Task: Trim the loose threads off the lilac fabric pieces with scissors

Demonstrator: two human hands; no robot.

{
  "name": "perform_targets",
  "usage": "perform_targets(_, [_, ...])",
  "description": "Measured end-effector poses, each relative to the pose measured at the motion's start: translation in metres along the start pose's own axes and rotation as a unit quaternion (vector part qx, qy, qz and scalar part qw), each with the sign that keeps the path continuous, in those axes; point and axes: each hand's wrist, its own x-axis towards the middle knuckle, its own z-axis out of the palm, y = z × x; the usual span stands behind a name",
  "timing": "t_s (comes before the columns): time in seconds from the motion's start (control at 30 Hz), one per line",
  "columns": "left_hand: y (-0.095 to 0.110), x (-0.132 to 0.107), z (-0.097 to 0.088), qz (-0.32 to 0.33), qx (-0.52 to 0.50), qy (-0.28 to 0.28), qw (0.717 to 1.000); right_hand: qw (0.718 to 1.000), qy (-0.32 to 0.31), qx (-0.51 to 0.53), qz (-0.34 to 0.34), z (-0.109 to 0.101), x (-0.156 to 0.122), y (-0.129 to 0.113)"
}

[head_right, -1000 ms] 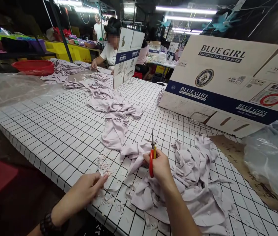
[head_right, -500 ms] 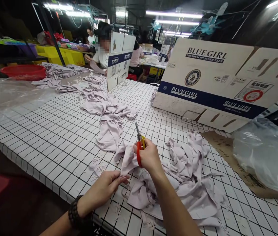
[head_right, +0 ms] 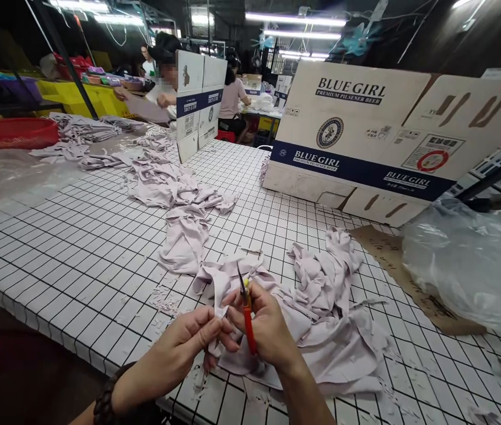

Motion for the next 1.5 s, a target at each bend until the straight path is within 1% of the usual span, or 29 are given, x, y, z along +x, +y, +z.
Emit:
perform_targets(0.07, [0.002, -0.001, -0.001, 0.02, 0.038, 0.008, 0.999, 1.0, 0.003, 0.017, -0.02, 0.002, 0.002, 0.001])
perform_targets(0.1, [0.003, -0.002, -0.002, 0.03, 0.048, 0.008, 0.998, 0.999, -0.007, 0.027, -0.021, 0.003, 0.001, 0.0])
perform_targets(0.17, [0.005, -0.002, -0.002, 0.043, 0.043, 0.0, 0.998, 0.997, -0.047, 0.056, -0.006, 0.005, -0.001, 0.0])
perform_targets(0.23, [0.006, -0.002, -0.002, 0.04, 0.032, -0.015, 0.999, 0.992, -0.097, 0.084, 0.015, 0.007, -0.003, 0.0])
perform_targets(0.27, [0.006, -0.002, -0.001, 0.036, 0.036, -0.023, 0.998, 0.99, -0.107, 0.093, 0.017, 0.008, -0.004, 0.0])
perform_targets(0.3, [0.007, -0.002, -0.001, 0.036, 0.052, -0.025, 0.998, 0.99, -0.101, 0.094, 0.012, 0.009, -0.004, 0.001])
perform_targets(0.37, [0.009, -0.002, -0.001, 0.062, 0.125, -0.011, 0.99, 0.995, -0.061, 0.081, -0.003, 0.008, -0.004, 0.001])
perform_targets(0.43, [0.012, -0.003, -0.002, 0.114, 0.22, 0.027, 0.969, 0.997, -0.03, 0.066, -0.007, 0.005, -0.004, -0.002])
perform_targets(0.5, [0.014, -0.003, -0.003, 0.162, 0.284, 0.048, 0.944, 0.997, -0.044, 0.067, 0.007, 0.002, -0.004, -0.006])
perform_targets(0.53, [0.015, -0.002, -0.003, 0.18, 0.292, 0.045, 0.938, 0.996, -0.058, 0.067, 0.017, 0.001, -0.004, -0.008])
perform_targets(0.57, [0.014, -0.001, -0.003, 0.195, 0.287, 0.034, 0.937, 0.996, -0.064, 0.062, 0.023, 0.0, -0.005, -0.01])
perform_targets(0.63, [0.01, 0.003, -0.004, 0.222, 0.245, 0.017, 0.944, 0.998, -0.049, 0.041, 0.024, -0.001, -0.006, -0.01])
perform_targets(0.7, [0.004, 0.007, -0.004, 0.234, 0.194, 0.024, 0.952, 1.0, -0.013, 0.014, 0.016, -0.003, -0.008, -0.007])
perform_targets(0.77, [-0.001, 0.011, -0.004, 0.236, 0.166, 0.038, 0.957, 1.0, 0.014, -0.008, 0.015, -0.006, -0.011, -0.002])
perform_targets(0.87, [-0.006, 0.014, -0.005, 0.229, 0.178, 0.049, 0.956, 0.997, 0.033, -0.061, 0.029, -0.013, -0.021, -0.003])
perform_targets(0.93, [-0.007, 0.014, -0.005, 0.225, 0.19, 0.054, 0.954, 0.988, 0.052, -0.139, 0.041, -0.018, -0.031, -0.01])
perform_targets(0.97, [-0.007, 0.014, -0.004, 0.224, 0.194, 0.055, 0.954, 0.979, 0.057, -0.189, 0.047, -0.02, -0.037, -0.016])
perform_targets(1.07, [-0.01, 0.015, -0.002, 0.219, 0.203, 0.048, 0.953, 0.938, 0.039, -0.339, 0.068, -0.023, -0.05, -0.033])
perform_targets(1.17, [-0.014, 0.017, -0.001, 0.216, 0.208, 0.042, 0.953, 0.893, 0.024, -0.439, 0.094, -0.019, -0.055, -0.041])
perform_targets(1.2, [-0.015, 0.018, 0.0, 0.217, 0.209, 0.04, 0.953, 0.883, 0.028, -0.457, 0.102, -0.017, -0.055, -0.041])
perform_targets(1.27, [-0.016, 0.019, 0.0, 0.221, 0.214, 0.033, 0.951, 0.872, 0.032, -0.475, 0.114, -0.013, -0.055, -0.041])
perform_targets(1.4, [-0.016, 0.019, 0.0, 0.227, 0.222, 0.017, 0.948, 0.869, 0.029, -0.478, 0.123, -0.007, -0.052, -0.043])
perform_targets(1.5, [-0.016, 0.018, -0.001, 0.228, 0.217, 0.009, 0.949, 0.871, 0.024, -0.476, 0.116, -0.005, -0.05, -0.046])
